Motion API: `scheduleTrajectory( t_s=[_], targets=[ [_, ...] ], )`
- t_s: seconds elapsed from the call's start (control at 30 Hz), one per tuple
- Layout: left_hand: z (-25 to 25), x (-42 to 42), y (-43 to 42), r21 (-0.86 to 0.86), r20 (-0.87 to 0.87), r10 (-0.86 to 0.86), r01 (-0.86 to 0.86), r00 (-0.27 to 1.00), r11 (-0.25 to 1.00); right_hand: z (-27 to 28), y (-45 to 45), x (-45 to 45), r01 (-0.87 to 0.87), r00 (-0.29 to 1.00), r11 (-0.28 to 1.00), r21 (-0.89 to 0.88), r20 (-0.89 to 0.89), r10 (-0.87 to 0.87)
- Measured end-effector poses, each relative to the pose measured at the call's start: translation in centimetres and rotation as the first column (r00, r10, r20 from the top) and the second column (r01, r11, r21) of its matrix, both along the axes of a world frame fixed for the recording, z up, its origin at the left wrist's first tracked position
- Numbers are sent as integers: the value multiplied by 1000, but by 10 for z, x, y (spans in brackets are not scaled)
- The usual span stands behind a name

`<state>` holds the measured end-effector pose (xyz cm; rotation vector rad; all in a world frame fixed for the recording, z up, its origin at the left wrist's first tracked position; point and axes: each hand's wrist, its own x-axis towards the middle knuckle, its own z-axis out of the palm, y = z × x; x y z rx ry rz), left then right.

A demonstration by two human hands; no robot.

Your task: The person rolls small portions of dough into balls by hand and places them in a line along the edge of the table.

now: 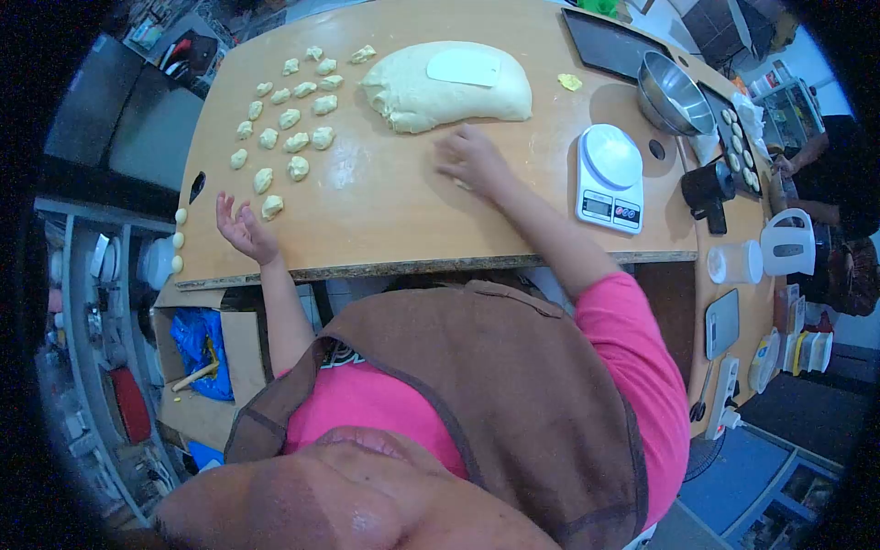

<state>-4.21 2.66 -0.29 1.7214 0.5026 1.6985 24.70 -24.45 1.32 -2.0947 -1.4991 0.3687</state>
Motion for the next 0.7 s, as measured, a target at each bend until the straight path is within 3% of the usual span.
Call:
scheduleTrajectory(
  t_s=[0.07, 0.1, 0.17, 0.2, 0.23, 0.27, 0.3, 0.37, 0.5, 0.57, 0.6, 0.67, 0.7],
  targets=[
    [4, 2, -3, -4, -1, 23, -23, 1000, 1000, 3, 24, -33, -6, 997, 968, 252, 81, -15],
    [4, 1, -3, 2, -2, 20, -20, 1000, 1000, 3, 12, -48, -149, 983, 979, 139, 131, 131],
    [1, -3, -3, -6, 19, 13, -13, 1000, 1000, -13, -27, -55, -346, 932, 916, 202, 185, 311],
    [2, -3, -1, 1, 20, 9, -9, 1000, 1000, -21, -44, -41, -343, 933, 916, 208, 188, 306],
    [2, -2, 1, -2, 10, 4, -4, 1000, 1000, -30, -64, -22, -215, 945, 951, 221, -199, 260],
    [1, 0, 0, -10, -4, -4, 4, 1000, 1000, -35, -73, -11, -90, 810, 979, 181, -559, 177],
    [1, 3, 1, -13, -11, -15, 15, 1000, 1000, 2, -58, 1, -121, 991, 991, -48, -59, 118],
    [3, 4, 1, 12, -17, -30, 30, 999, 999, 11, -15, 6, 57, 993, 997, 53, 104, -63],
    [2, 2, -2, 0, -3, -15, 15, 1000, 1000, 5, 8, -51, -50, 991, 967, 249, 132, 17],
    [1, -1, -3, -24, -9, 6, -7, 1000, 1000, -4, -30, -59, -418, 902, 868, 268, 234, 362],
    [2, -1, -1, -23, -2, 12, -12, 1000, 1000, -16, -46, -42, -425, 898, 865, 266, 241, 367],
    [2, 0, 0, -32, -21, -11, 10, 1000, 999, -39, -72, -5, -244, 909, 927, 284, -267, 320],
    [3, 2, 1, -36, -27, -16, 15, 999, 999, -13, -61, 9, -261, 964, 958, 122, 93, 250]
  ],
)
